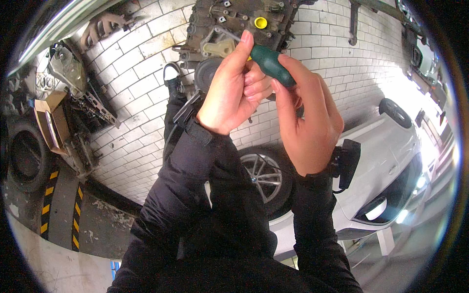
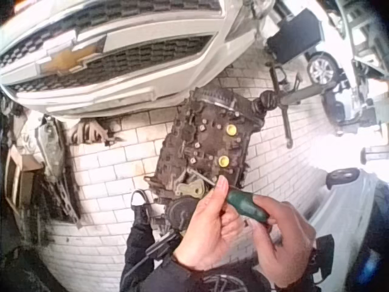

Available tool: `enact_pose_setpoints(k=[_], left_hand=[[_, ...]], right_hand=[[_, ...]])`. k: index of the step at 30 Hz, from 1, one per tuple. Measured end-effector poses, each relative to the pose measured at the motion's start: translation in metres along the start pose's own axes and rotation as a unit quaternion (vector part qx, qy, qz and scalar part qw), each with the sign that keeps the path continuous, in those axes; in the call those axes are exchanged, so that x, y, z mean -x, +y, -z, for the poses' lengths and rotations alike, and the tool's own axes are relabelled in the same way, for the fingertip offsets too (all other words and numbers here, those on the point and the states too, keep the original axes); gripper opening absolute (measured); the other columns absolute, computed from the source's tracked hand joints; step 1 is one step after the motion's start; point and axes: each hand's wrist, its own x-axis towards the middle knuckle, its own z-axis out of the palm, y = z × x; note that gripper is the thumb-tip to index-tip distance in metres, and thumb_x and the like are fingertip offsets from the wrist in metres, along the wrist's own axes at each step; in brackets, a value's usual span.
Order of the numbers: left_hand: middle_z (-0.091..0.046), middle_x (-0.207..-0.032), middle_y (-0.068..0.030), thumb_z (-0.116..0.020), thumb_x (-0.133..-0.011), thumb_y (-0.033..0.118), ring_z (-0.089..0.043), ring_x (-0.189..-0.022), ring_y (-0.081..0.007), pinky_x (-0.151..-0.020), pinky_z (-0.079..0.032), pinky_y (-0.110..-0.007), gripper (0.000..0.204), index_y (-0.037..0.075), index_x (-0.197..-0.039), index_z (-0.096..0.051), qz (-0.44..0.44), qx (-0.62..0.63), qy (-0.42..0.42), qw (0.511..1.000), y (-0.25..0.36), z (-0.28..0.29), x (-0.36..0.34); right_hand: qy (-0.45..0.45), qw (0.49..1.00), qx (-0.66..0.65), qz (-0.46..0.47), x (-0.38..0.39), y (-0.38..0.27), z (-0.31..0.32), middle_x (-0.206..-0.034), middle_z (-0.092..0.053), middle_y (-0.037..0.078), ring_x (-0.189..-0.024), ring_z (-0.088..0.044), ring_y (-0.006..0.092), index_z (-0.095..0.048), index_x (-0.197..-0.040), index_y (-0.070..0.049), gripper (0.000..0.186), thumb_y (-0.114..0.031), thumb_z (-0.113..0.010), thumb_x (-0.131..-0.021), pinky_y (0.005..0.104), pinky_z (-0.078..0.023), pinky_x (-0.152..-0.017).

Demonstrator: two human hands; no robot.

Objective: Using a screwdriver to work on a vehicle engine block in a garage environment.

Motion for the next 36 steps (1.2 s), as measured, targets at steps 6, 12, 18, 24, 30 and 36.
enact_pose_setpoints(k=[6,12,18,24,30,36], left_hand=[[-0.028,-0.056,0.0079,-0.054,-0.106,0.044,-0.026,-0.047,-0.0048,-0.043,-0.023,-0.023,0.038,0.018,-0.082,-0.042,0.021,0.019,0.015,0.999,-0.004,0.009,-0.006],[-0.028,-0.056,0.0079,-0.055,-0.105,0.045,-0.026,-0.047,-0.0048,-0.044,-0.023,-0.023,0.038,0.018,-0.081,-0.041,0.026,0.005,0.021,0.999,-0.001,0.007,-0.010],[-0.029,-0.057,0.0076,-0.056,-0.105,0.045,-0.026,-0.048,-0.0049,-0.044,-0.023,-0.023,0.039,0.017,-0.081,-0.043,0.020,0.003,0.034,0.999,-0.003,0.010,-0.009],[-0.027,-0.056,0.0082,-0.055,-0.104,0.043,-0.027,-0.046,-0.0052,-0.045,-0.024,-0.023,0.035,0.009,-0.095,-0.057,0.032,0.032,0.056,0.997,0.002,0.002,-0.011],[-0.027,-0.054,0.0081,-0.056,-0.104,0.039,-0.027,-0.046,-0.0050,-0.046,-0.024,-0.022,0.035,0.004,-0.102,-0.061,0.007,0.020,0.036,0.999,-0.001,0.010,-0.014],[-0.030,-0.056,0.0073,-0.057,-0.105,0.037,-0.026,-0.046,-0.0048,-0.045,-0.023,-0.023,0.034,0.003,-0.100,-0.059,0.018,0.038,0.052,0.998,0.003,0.005,-0.014]], right_hand=[[-0.026,0.999,-0.005,-0.034,-0.001,0.004,-0.003,-0.091,-0.067,0.009,-0.070,-0.064,0.0171,-0.066,-0.122,-0.005,0.032,0.000,-0.070,-0.091,0.0288,-0.050,-0.061],[-0.030,0.999,-0.009,-0.044,-0.002,0.007,-0.003,-0.091,-0.067,0.009,-0.070,-0.064,0.0178,-0.066,-0.123,-0.005,0.033,0.000,-0.070,-0.091,0.0296,-0.050,-0.061],[-0.038,0.998,-0.023,-0.046,-0.003,0.009,-0.005,-0.093,-0.067,0.010,-0.070,-0.064,0.0181,-0.066,-0.122,-0.004,0.032,0.000,-0.070,-0.091,0.0295,-0.050,-0.061],[-0.048,0.993,-0.025,-0.105,-0.010,0.002,0.000,-0.082,-0.065,0.010,-0.064,-0.062,0.0181,-0.066,-0.120,-0.004,0.032,-0.006,-0.074,-0.090,0.0300,-0.050,-0.059],[-0.090,0.978,0.031,-0.184,-0.021,-0.004,0.002,-0.072,-0.062,0.009,-0.059,-0.061,0.0221,-0.067,-0.115,-0.006,0.035,-0.015,-0.081,-0.085,0.0324,-0.047,-0.055],[-0.029,0.999,0.005,-0.029,-0.015,0.007,0.001,-0.083,-0.065,0.009,-0.063,-0.061,0.0223,-0.068,-0.116,-0.007,0.036,-0.015,-0.080,-0.083,0.0314,-0.045,-0.056]])
